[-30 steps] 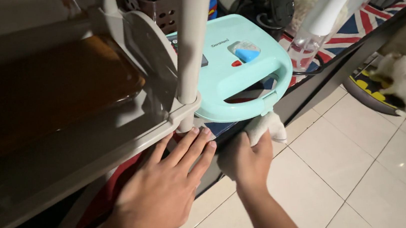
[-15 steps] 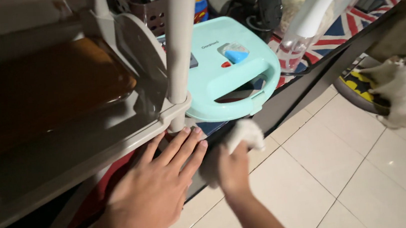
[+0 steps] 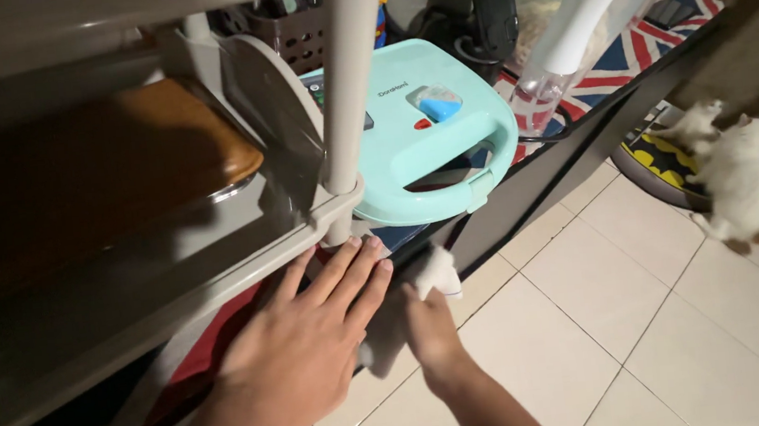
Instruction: Cleaning a cabinet and drawer using a spray bottle and cloth.
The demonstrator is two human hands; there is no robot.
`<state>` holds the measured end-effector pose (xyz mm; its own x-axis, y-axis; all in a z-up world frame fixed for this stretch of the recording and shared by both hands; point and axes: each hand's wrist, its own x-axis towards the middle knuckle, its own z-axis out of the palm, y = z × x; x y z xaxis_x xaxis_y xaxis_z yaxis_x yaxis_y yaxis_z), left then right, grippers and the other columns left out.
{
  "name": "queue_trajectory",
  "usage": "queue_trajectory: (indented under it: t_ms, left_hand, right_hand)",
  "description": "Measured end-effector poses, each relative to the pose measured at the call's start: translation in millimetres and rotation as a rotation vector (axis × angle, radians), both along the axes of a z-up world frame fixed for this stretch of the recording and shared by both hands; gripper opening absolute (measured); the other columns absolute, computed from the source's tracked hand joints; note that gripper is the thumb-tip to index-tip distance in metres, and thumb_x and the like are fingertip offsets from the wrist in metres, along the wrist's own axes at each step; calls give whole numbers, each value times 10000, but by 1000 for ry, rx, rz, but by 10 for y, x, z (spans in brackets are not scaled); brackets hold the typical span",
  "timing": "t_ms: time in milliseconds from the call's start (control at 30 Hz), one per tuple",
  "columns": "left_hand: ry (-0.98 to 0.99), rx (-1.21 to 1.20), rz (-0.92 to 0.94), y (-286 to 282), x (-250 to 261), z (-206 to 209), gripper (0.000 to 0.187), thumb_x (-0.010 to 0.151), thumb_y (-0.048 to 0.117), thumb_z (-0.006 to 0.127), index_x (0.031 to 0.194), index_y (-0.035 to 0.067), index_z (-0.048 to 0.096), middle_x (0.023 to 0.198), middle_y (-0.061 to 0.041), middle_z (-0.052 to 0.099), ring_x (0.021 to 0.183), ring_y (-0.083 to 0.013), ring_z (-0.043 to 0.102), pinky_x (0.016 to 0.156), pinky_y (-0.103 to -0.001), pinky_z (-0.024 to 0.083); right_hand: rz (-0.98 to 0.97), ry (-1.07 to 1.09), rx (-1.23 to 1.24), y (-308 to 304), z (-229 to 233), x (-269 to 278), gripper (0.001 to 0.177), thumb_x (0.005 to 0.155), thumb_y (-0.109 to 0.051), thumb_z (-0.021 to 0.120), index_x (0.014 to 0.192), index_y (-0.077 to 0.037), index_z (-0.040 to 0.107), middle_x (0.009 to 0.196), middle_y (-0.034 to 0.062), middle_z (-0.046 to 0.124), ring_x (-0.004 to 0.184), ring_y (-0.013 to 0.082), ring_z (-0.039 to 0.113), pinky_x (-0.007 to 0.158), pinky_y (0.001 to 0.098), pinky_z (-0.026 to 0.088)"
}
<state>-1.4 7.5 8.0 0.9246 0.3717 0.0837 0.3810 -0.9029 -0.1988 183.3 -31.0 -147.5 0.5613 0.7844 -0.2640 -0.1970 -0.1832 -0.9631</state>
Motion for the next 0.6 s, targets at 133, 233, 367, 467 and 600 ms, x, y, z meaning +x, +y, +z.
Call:
queue_trajectory:
  t_ms: [133, 233, 367, 467, 600]
  left_hand:
    - [-43, 10, -3, 0, -45, -25, 868, 798, 297, 545, 1553, 5, 234, 1652, -197, 207, 1511, -336, 201, 1188, -572, 125]
    - [19, 6, 9, -25, -29, -3, 868, 818, 292, 546, 1567, 3, 216, 1665, -198, 194, 1519, -340, 192, 1189, -565, 125]
    - [8, 6, -5, 12, -20, -16, 864, 815, 294, 544, 1560, 7, 211, 1657, -201, 193, 1511, -339, 194, 1187, -579, 124]
    - [15, 26, -4, 11, -28, -14, 869, 815, 294, 544, 1563, 1, 210, 1658, -204, 194, 1510, -344, 200, 1182, -576, 136]
    - [-12, 10, -7, -7, -56, -19, 856, 823, 296, 541, 1564, 5, 225, 1661, -196, 202, 1518, -340, 207, 1192, -571, 142]
  right_hand:
    - [-118, -1, 38, -19, 285, -26, 311, 991, -280, 506, 1104, -11, 611, 944, 88, 648, 850, 180, 589, 751, 358, 513]
    - [-238, -123, 162, -20, 406, -120, 354, 980, -245, 529, 1124, 63, 625, 1004, 155, 681, 887, 220, 627, 777, 378, 524]
    - [-102, 17, -22, -54, 368, -222, 409, 994, -355, 463, 1231, -41, 576, 1124, 119, 684, 963, 209, 651, 843, 378, 539]
    - [-69, 209, -5, -143, 241, -180, 441, 1005, -367, 441, 1216, -17, 606, 1136, 121, 698, 984, 212, 666, 855, 385, 547]
    - [-136, -144, 255, -129, 389, -285, 368, 1044, -222, 525, 1112, 126, 624, 1002, 221, 655, 885, 279, 607, 775, 448, 514]
